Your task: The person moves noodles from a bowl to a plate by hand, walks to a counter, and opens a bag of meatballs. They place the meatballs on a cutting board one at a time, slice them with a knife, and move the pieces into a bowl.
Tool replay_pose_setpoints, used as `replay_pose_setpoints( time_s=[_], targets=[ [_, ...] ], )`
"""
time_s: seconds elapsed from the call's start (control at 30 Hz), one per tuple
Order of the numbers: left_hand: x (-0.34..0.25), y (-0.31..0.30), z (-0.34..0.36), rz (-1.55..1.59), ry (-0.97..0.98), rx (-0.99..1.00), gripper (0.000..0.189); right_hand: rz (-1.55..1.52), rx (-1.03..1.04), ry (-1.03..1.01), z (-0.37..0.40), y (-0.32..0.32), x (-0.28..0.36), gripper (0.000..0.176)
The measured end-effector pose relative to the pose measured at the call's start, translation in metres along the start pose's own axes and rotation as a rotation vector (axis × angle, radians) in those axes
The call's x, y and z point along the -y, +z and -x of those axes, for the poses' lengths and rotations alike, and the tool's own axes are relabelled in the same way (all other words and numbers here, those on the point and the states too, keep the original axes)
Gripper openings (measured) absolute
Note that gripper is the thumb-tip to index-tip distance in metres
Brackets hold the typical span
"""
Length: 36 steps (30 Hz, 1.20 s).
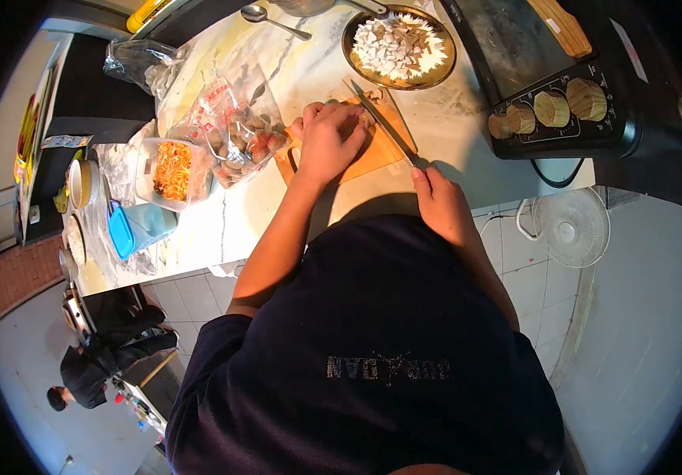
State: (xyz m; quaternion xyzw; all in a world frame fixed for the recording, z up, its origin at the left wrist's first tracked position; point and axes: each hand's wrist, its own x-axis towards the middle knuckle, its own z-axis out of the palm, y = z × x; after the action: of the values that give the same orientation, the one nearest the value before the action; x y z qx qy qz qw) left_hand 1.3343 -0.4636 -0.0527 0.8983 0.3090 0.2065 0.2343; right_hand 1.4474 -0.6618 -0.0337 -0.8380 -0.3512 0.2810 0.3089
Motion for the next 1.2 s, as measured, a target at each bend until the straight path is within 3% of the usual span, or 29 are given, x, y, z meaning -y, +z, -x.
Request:
replay_pose_setpoints(
  time_s=[0.3,1.2],
  targets=[
    [0.001,0.000,0.002,0.042,-0.038,-0.015,0.021,-0.134,-0.018,-0.026,0.001,0.000,0.008,0.035],
    [0.004,0.007,0.002,-0.035,0.023,-0.111,0.016,0.038,0.000,-0.068,-0.001,0.015,0.007,0.036]
  ],
)
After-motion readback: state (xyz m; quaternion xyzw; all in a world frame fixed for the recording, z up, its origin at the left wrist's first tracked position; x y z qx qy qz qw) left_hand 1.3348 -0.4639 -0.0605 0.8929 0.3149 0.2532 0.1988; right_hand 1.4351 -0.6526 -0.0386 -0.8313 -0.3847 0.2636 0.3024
